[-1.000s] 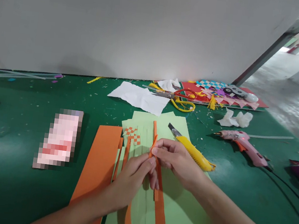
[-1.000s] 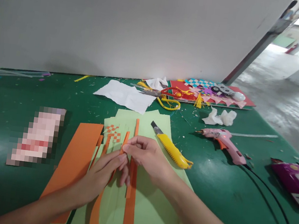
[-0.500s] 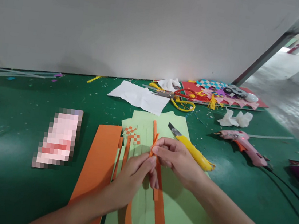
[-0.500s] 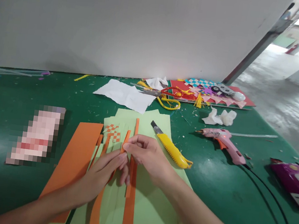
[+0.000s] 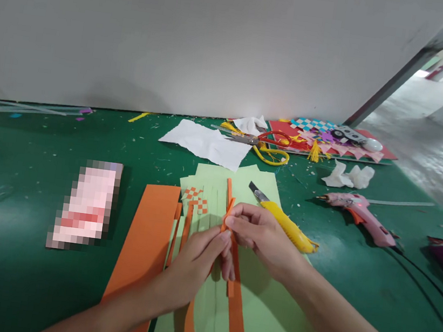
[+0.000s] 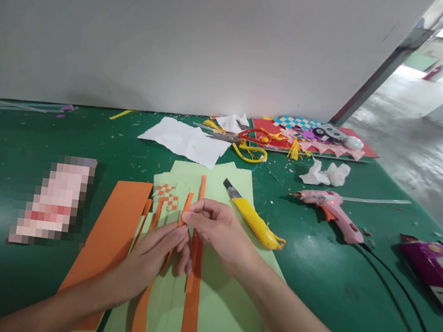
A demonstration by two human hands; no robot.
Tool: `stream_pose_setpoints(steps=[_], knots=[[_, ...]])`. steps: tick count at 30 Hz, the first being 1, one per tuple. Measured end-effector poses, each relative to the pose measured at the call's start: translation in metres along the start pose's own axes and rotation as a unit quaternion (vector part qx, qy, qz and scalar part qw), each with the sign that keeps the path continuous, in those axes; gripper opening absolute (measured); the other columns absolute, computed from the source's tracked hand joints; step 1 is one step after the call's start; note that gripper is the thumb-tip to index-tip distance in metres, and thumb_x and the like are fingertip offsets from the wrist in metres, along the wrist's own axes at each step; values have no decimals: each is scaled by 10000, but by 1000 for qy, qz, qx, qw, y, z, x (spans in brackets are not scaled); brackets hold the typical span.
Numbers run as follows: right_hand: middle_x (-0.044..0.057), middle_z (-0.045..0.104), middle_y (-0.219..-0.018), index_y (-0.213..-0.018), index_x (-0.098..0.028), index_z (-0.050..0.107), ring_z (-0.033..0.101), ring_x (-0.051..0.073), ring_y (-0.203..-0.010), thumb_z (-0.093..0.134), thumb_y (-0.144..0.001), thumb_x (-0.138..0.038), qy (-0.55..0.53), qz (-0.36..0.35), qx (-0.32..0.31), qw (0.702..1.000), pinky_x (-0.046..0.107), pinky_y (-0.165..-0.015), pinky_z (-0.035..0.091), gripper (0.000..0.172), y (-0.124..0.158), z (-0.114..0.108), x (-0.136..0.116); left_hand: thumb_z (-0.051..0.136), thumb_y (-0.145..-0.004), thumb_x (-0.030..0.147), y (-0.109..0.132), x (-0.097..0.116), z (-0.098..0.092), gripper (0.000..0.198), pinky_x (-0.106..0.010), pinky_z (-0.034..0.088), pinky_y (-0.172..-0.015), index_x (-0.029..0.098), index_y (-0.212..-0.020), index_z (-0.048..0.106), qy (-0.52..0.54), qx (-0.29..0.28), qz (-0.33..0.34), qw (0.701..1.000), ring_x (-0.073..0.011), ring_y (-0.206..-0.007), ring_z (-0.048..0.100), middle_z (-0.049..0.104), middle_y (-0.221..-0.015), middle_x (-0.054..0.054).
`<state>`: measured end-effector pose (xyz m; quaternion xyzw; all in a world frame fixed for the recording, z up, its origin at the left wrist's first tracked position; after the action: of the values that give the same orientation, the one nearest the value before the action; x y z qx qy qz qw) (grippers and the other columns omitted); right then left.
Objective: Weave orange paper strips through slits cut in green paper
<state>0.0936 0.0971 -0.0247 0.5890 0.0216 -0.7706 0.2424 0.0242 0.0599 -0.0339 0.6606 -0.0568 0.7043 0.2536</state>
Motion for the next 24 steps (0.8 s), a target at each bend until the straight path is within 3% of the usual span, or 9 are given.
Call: stream_pose_setpoints(steps=[7,12,19,24], knots=[[-50,468,-566,-735,-169,621,320,69,-490,708,-768,-371,49,13,-20,999,236,-465,211,222,-1,0,1,348,-997,342,1,-1,1,364,-254,450,-671,200,-689,480,22,-6,18,1000,-140,-621,590,566,-575,30],[-64,433,-506,-692,-173,601,324,69,-459,723,-747,-410,63,10,-18,998,225,-445,226,271,-1,0,-1,350,-990,324,0,-1,0,355,-249,447,-662,200,-673,452,7,2,12,1000,-138,-611,597,568,-562,30],[-17,594,-559,-701,-188,554,506,107,-454,693,-777,-427,29,-5,-42,999,234,-426,344,286,0,9,0,362,-973,316,0,-4,-1,336,-254,451,-636,204,-667,442,18,7,10,1000,-142,-591,593,550,-547,37],[-9,604,-563,-690,-178,547,525,110,-458,683,-781,-422,22,-3,-36,999,238,-434,364,294,0,10,0,353,-984,321,-1,-3,-2,350,-250,448,-650,205,-667,446,8,7,11,1000,-135,-600,596,550,-544,42]])
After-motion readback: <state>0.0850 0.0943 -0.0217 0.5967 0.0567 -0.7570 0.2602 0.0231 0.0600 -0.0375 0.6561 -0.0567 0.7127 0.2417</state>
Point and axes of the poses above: each hand's wrist, its own y-axis away from the middle knuckle, its own z-axis out of the palm, x = y × z, the point moved 10 cm from there along -y, towards the middle knuckle
